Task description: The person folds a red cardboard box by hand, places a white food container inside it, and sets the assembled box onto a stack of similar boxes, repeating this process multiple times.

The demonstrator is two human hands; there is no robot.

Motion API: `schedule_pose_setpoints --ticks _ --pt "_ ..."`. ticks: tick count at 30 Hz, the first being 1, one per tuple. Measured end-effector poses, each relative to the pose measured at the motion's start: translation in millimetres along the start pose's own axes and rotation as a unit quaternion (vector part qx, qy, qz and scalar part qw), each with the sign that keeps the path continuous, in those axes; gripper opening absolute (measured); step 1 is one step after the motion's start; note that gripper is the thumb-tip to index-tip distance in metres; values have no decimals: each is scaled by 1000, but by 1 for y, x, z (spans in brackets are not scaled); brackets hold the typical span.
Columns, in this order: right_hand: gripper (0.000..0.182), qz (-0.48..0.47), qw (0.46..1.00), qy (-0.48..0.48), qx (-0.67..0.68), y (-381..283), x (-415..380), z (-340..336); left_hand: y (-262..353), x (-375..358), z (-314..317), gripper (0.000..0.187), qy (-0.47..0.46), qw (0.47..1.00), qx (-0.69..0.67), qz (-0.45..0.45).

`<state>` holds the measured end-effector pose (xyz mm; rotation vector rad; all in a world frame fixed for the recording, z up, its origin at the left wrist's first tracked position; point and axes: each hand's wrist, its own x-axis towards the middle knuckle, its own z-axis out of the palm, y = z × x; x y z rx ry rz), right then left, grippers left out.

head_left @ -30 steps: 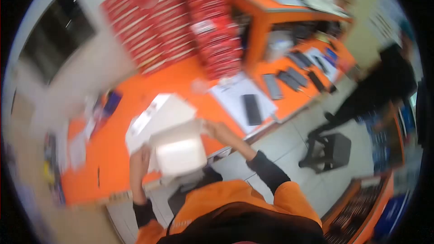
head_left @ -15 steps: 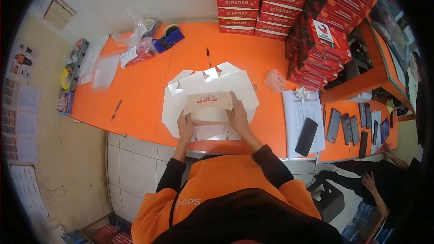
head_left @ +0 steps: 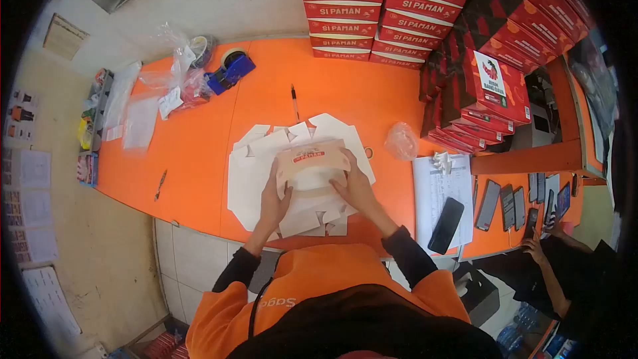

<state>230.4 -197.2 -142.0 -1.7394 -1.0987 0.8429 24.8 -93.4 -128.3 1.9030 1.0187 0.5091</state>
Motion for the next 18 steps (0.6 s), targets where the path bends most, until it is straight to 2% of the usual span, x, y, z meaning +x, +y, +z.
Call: schedule_pose_setpoints --ticks 1,4,7,10,13,14,17,18 --pt "76 -9 999 -33 13 -1 -2 -7 0 -1 -7 77 -42 999 -10 -4" --pt "77 -17 987 -128 96 -1 -4 -28 -14 -8 -20 75 -107 985 66 118" --pt "76 -31 988 -144 34 13 -1 -28 -22 -7 -23 76 -127 984 61 112" --pt "71 -44 993 -99 47 10 -4 -23 -31 -7 -16 77 -100 986 76 110" --pt "61 -156 987 -35 -34 28 0 -13 -34 -5 -15 72 -96 988 84 88" --pt "53 -122 992 -26 -24 26 -4 -13 -39 -3 -12 70 -93 987 95 93" --pt "48 -122 992 -30 -3 33 -3 -17 -54 0 -11 65 -96 985 99 100" --pt "45 -153 987 -26 -36 41 -3 -18 -55 0 -14 64 -103 986 85 97"
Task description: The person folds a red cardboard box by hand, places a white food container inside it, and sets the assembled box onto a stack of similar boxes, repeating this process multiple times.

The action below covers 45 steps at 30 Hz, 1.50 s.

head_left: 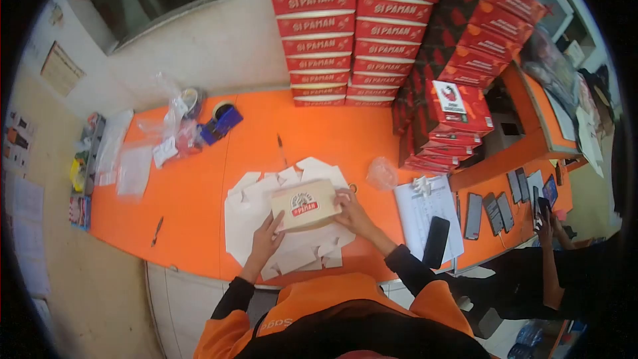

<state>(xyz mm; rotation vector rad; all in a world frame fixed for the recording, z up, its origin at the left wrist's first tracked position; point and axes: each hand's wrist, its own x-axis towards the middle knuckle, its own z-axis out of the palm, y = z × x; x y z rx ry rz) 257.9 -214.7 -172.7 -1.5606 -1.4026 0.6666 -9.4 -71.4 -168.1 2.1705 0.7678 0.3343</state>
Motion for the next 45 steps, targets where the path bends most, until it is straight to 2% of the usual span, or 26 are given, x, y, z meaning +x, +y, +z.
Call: schedule_pose_setpoints --ticks 1,2,4,6,7,9,10,13,14,16,19,20,22,23,24,26,27,28,30,33,34,37,38,41,45 --pt "42 -29 999 -1 -34 7 -2 0 -2 0 -2 63 -6 1000 -14 -2" --pt "40 -58 996 -3 -67 13 -6 0 -5 -2 -1 63 14 999 20 44" --pt "35 -42 997 -4 -62 11 -12 -2 -7 -2 0 63 58 986 87 133" --pt "35 -18 997 -9 -69 6 -18 -4 1 -2 -3 63 69 978 145 133" --pt "37 -36 996 -10 -85 3 -19 -5 6 -2 -4 63 76 973 173 131" --pt "42 -68 991 -14 -114 -2 -22 -5 5 -1 7 63 74 993 22 94" --pt "49 -48 994 -16 -101 0 -22 2 2 0 14 64 70 993 -55 75" --pt "47 -47 994 7 -94 -13 -18 14 -5 4 39 63 114 982 -138 54" --pt "47 -55 994 18 -89 -18 -16 16 -9 3 43 64 141 967 -212 22" --pt "47 -70 993 41 -80 -28 -9 18 -3 7 42 64 191 914 -356 -42" --pt "47 -82 992 2 -95 -60 2 9 25 2 26 66 215 767 -577 -180" --pt "49 -12 991 -41 -130 -85 17 -4 33 -3 16 69 198 760 -578 -222" --pt "53 127 964 -124 -199 -131 60 -48 8 -11 17 70 169 728 -631 -210" --pt "56 -135 963 102 -208 -52 87 -56 -2 -17 19 70 153 710 -656 -205" --pt "59 -72 973 168 -144 -87 116 -89 -1 -21 17 70 156 718 -639 -226" --pt "62 -186 875 353 -275 -156 176 -168 -12 -24 28 69 166 761 -592 -206" --pt "62 -154 874 387 -248 -167 208 -205 -17 -26 31 69 172 781 -567 -195" --pt "62 -165 856 431 -234 -187 229 -233 -17 -28 33 69 171 779 -571 -195" --pt "62 -72 852 442 -271 -210 258 -276 -16 -30 34 69 171 774 -578 -193" --pt "63 -29 809 456 -369 -201 290 -310 -27 -32 36 71 171 770 -581 -199" --pt "62 -12 811 448 -375 -197 294 -316 -26 -33 35 72 172 768 -584 -199" --pt "55 -70 806 480 -339 -185 295 -314 -30 -33 36 71 171 760 -602 -177" --pt "48 -104 803 498 -310 -179 293 -306 -28 -33 35 71 172 755 -607 -177" --pt "42 -93 804 499 -311 -153 293 -293 -20 -34 32 70 172 744 -621 -177" --pt "45 -61 821 467 -322 -143 288 -292 -18 -34 31 68 169 749 -617 -173"
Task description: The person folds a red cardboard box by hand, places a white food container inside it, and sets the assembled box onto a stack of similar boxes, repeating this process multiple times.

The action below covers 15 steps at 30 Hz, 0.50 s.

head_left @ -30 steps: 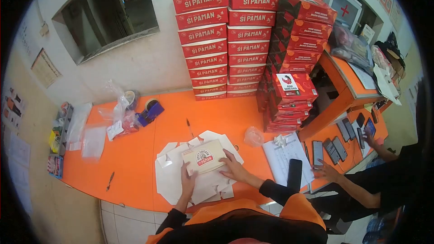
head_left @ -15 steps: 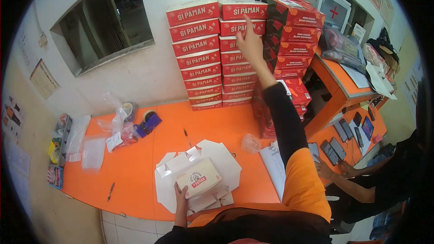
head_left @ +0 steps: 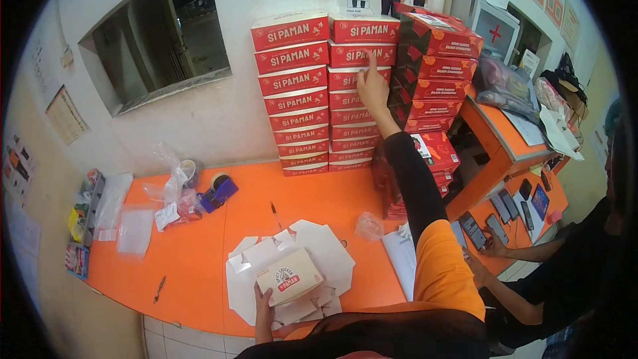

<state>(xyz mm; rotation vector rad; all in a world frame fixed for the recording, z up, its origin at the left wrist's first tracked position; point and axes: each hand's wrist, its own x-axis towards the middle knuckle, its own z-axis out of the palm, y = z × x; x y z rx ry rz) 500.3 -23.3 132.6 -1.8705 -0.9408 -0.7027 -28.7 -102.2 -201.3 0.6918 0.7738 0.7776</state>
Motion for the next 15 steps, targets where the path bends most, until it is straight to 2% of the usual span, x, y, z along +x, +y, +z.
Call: schedule_pose_setpoints --ticks 1,4,5,9,15 --pt "45 4 1000 -11 -19 1 -1 -2 0 0 0 68 -2 1000 5 3" --pt "45 -20 997 42 57 9 -15 1 1 -2 1 67 3 1000 2 13" --pt "43 33 997 32 66 10 -24 4 0 -2 1 68 3 1000 3 12" --pt "43 84 994 -19 63 22 -48 16 1 -2 2 68 0 1000 -3 8" --pt "46 72 995 -25 57 40 -74 27 3 -3 -2 66 -1 1000 -10 -1"
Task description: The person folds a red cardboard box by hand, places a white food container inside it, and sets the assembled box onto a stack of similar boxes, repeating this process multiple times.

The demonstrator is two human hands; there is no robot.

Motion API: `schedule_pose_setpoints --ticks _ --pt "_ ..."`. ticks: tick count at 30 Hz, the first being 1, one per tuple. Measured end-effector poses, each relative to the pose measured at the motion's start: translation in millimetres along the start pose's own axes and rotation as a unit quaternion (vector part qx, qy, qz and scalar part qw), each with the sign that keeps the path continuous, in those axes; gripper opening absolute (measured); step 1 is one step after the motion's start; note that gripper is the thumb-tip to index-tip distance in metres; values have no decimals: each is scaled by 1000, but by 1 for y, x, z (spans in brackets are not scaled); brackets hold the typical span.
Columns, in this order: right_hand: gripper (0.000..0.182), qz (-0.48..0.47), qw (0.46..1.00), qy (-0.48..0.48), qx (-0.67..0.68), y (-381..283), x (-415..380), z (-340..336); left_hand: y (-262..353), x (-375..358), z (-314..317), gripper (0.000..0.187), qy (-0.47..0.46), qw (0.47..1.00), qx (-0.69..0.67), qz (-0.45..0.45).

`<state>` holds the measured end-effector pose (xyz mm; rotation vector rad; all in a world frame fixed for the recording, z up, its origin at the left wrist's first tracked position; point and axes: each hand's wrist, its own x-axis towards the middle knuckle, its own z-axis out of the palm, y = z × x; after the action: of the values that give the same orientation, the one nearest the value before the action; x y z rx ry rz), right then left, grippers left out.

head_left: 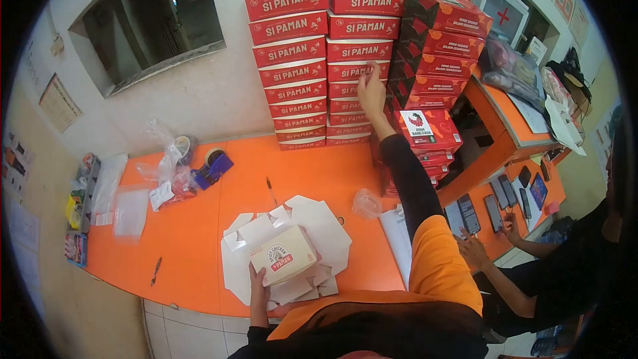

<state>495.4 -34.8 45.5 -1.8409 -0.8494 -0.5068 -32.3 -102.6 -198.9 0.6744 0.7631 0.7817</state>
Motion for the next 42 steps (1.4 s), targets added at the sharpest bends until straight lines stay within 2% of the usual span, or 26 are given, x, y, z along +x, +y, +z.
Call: schedule_pose_setpoints --ticks 4,7,10,13,16,21,25,28,31,34,37,40,42 --pt "43 9 998 -25 -51 15 -11 7 2 -1 3 65 6 1000 -21 -3" --pt "41 7 998 -43 -38 23 -19 8 10 -6 9 65 0 1000 -20 -12" --pt "38 61 997 -43 -15 32 -34 16 5 -3 3 66 -6 999 -30 -12" --pt "35 18 998 -51 -14 44 -41 21 1 1 -3 66 -3 1000 -18 -11" --pt "28 64 996 -54 -38 44 -47 23 0 1 -3 66 -9 1000 -23 -8" --pt "25 58 986 -110 -111 56 -61 30 4 -2 1 65 -9 1000 -16 -14" --pt "25 48 987 -95 -123 64 -70 37 4 -3 -1 65 13 999 -13 -28" --pt "24 87 984 -71 -141 74 -80 49 2 0 -1 65 -2 1000 -14 -9" --pt "25 56 977 -137 -152 95 -93 55 5 -1 2 65 1 1000 -23 -21" --pt "26 58 979 -144 -134 111 -102 65 3 1 -2 66 -3 999 -28 -20" --pt "24 109 975 -157 -110 101 -109 60 2 0 -3 67 0 999 -32 -21" --pt "23 121 968 -142 -167 95 -118 64 1 -1 -5 66 15 999 -37 -28" --pt "25 103 964 -176 -173 99 -122 66 1 1 -4 64 -3 999 -45 -21"
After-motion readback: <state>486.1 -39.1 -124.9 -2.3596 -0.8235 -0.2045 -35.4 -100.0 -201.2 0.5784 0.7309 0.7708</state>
